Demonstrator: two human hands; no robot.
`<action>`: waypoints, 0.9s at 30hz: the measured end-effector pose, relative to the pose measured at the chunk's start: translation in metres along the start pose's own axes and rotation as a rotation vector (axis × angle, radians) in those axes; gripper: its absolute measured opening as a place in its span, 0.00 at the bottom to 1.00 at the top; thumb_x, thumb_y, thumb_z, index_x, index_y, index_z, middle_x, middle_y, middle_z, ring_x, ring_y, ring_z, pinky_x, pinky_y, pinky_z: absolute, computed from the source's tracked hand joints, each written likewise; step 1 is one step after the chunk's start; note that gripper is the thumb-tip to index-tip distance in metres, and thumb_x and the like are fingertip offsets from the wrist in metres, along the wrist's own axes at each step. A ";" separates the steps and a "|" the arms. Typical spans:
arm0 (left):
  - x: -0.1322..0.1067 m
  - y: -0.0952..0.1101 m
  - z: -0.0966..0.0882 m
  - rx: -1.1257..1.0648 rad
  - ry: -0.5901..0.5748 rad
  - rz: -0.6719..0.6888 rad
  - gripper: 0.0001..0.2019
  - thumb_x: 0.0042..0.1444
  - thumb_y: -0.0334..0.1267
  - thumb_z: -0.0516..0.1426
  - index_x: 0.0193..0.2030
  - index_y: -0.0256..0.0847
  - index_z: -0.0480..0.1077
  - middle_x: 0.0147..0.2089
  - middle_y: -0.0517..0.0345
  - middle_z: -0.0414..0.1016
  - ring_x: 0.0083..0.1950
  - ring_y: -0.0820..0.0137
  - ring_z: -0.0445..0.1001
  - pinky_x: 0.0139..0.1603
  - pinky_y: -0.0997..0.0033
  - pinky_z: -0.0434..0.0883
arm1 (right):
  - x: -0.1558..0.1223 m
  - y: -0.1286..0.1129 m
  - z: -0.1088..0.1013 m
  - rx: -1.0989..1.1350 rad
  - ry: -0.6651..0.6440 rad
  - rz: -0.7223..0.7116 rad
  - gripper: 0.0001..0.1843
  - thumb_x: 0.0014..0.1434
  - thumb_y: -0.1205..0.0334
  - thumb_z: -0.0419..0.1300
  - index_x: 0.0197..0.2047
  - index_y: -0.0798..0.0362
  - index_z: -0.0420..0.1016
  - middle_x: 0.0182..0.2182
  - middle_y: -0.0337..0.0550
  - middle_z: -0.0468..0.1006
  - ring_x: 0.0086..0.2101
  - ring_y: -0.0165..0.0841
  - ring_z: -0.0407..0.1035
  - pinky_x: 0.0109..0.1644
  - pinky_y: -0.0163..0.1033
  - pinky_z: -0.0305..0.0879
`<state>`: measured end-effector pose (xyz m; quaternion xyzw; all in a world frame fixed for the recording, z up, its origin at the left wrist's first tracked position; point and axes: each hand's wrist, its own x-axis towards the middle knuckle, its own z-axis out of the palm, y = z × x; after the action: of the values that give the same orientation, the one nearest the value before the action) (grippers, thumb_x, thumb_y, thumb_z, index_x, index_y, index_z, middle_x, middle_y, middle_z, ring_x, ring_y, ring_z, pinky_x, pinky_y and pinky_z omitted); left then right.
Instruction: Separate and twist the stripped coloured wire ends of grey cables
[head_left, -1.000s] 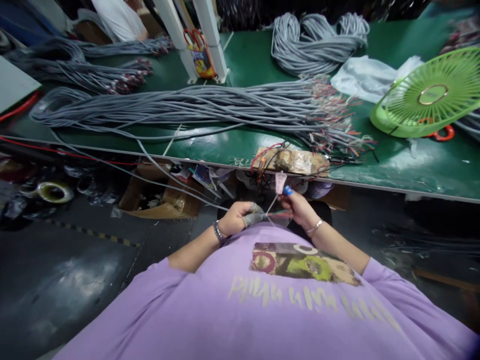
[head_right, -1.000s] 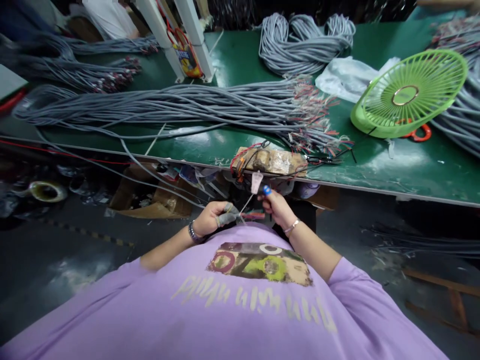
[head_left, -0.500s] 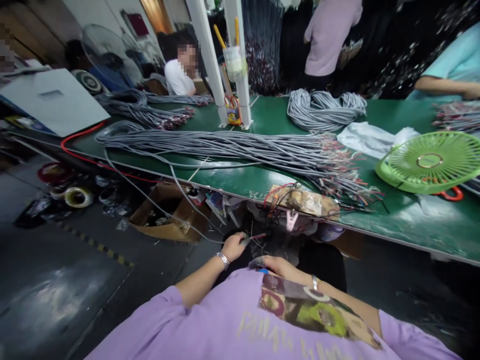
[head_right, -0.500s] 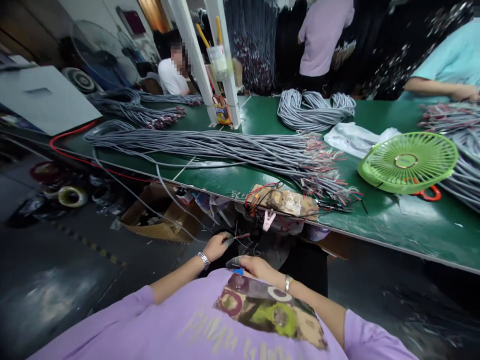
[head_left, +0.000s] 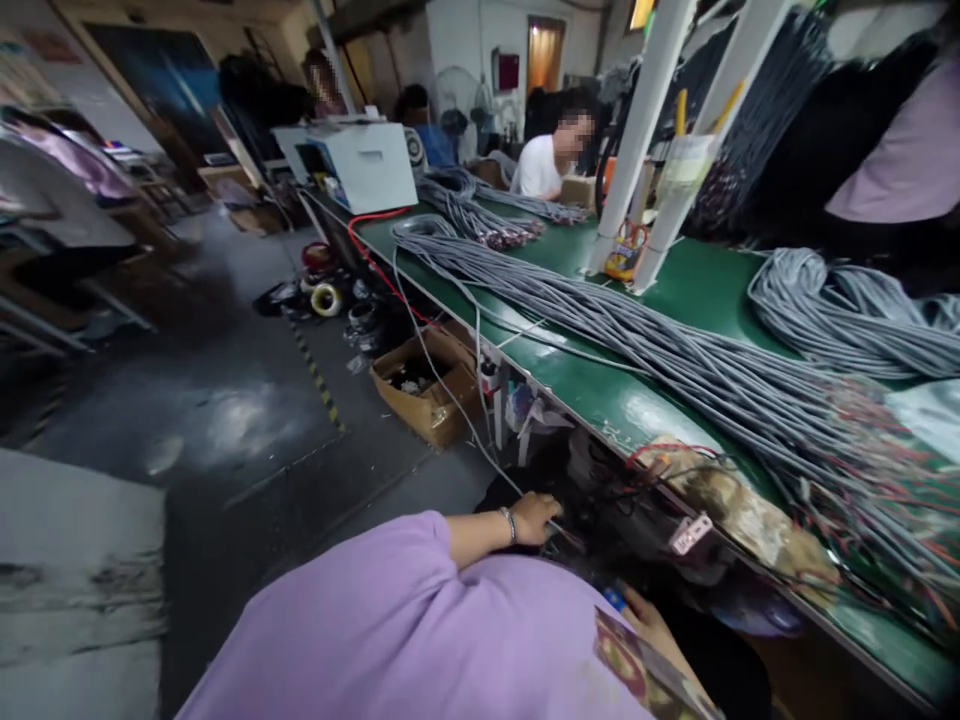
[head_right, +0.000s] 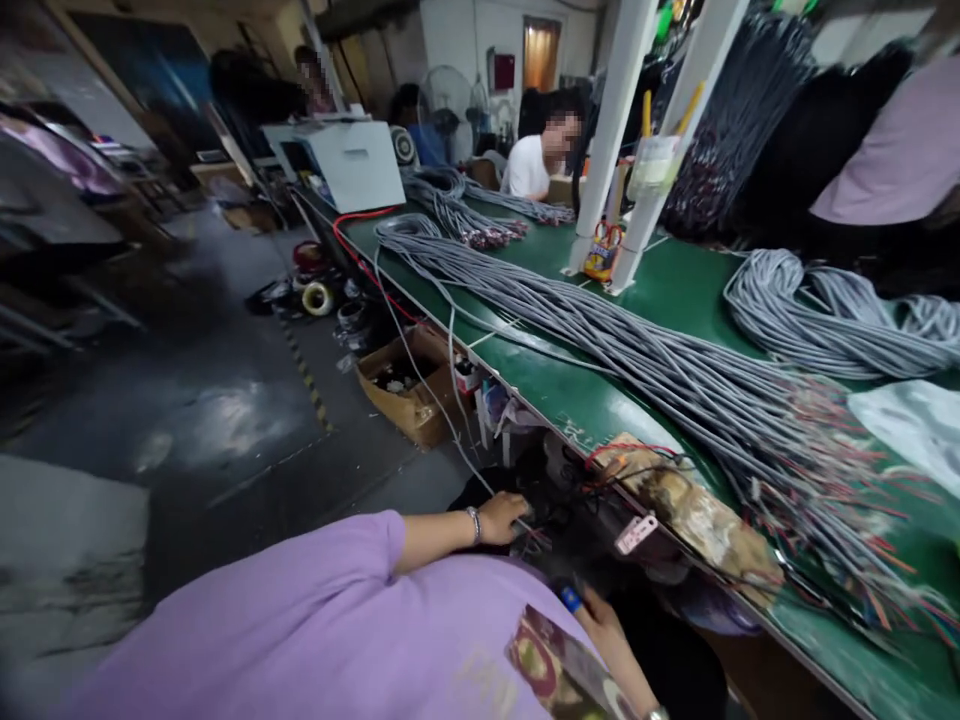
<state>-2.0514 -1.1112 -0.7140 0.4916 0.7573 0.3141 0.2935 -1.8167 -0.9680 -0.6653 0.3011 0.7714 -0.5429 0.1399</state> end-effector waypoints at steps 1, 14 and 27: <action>0.000 -0.002 -0.003 -0.007 0.008 0.005 0.14 0.38 0.24 0.63 0.33 0.43 0.73 0.39 0.51 0.78 0.45 0.57 0.78 0.47 0.59 0.72 | -0.004 0.003 -0.003 0.011 0.079 0.050 0.19 0.53 0.35 0.52 0.33 0.33 0.79 0.37 0.50 0.83 0.48 0.59 0.76 0.55 0.62 0.68; 0.061 0.021 -0.135 -0.087 0.423 0.288 0.14 0.62 0.44 0.55 0.47 0.39 0.77 0.44 0.50 0.83 0.43 0.65 0.80 0.48 0.66 0.76 | -0.035 0.017 -0.019 -0.004 0.532 0.186 0.22 0.59 0.42 0.46 0.31 0.50 0.71 0.27 0.47 0.79 0.32 0.40 0.74 0.40 0.45 0.69; 0.228 0.107 -0.211 0.544 -0.137 0.115 0.27 0.53 0.51 0.58 0.56 0.36 0.72 0.39 0.49 0.78 0.41 0.59 0.75 0.40 0.66 0.68 | -0.043 0.005 -0.008 -0.056 0.597 0.079 0.16 0.64 0.50 0.45 0.32 0.49 0.64 0.30 0.46 0.77 0.30 0.37 0.70 0.38 0.41 0.62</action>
<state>-2.2291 -0.9045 -0.5307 0.6147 0.7629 0.0815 0.1831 -1.7796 -0.9732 -0.6425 0.4731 0.7808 -0.4032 -0.0639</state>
